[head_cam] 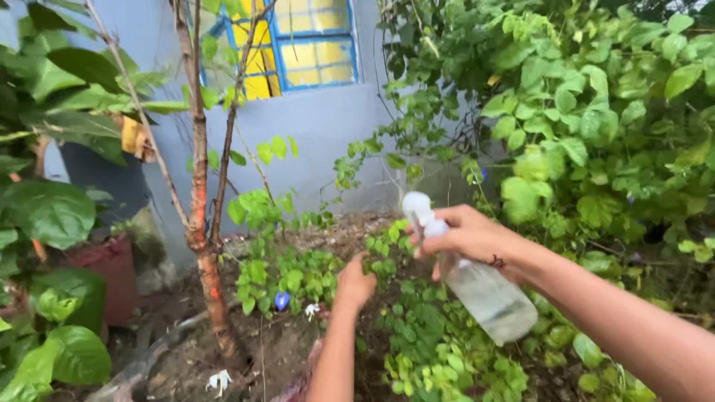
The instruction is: The person sprays water from a bottle onto various plants in pots and garden beds, occasionally touching leaves with their hands.
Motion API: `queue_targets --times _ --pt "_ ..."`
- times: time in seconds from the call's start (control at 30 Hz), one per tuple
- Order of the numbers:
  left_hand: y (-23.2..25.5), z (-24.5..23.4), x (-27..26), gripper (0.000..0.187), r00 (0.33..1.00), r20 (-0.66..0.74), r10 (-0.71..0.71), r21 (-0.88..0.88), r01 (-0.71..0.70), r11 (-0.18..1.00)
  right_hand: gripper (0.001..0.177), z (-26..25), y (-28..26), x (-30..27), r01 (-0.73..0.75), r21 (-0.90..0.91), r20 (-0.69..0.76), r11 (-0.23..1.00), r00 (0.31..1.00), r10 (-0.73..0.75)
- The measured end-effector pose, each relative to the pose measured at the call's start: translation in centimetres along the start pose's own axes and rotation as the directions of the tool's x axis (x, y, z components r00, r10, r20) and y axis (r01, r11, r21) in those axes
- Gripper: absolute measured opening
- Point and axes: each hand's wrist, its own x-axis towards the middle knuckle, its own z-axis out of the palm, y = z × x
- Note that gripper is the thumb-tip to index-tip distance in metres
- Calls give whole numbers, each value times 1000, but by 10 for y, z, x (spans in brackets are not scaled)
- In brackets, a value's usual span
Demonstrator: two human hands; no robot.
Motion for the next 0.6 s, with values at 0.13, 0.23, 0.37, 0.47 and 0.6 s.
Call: queue_targets --times 0.13,0.23,0.37,0.47,0.6 --pt "-7 10 -16 61 999 -27 -20 -185 14 983 29 1 3 0 -174 -31 -161 984 973 167" --pt "22 -5 -42 66 977 116 -180 -280 206 937 31 -5 6 3 -151 -42 -134 988 980 144" --pt "45 -7 -58 67 941 189 -282 -381 335 862 33 -16 12 7 -143 12 -116 990 983 143" --pt "37 0 -47 59 980 6 -197 -317 188 930 45 -25 13 23 40 -40 -106 998 993 -45" --pt "45 -1 -23 39 936 -213 -281 -291 214 932 35 -39 16 23 -76 18 -166 997 983 78"
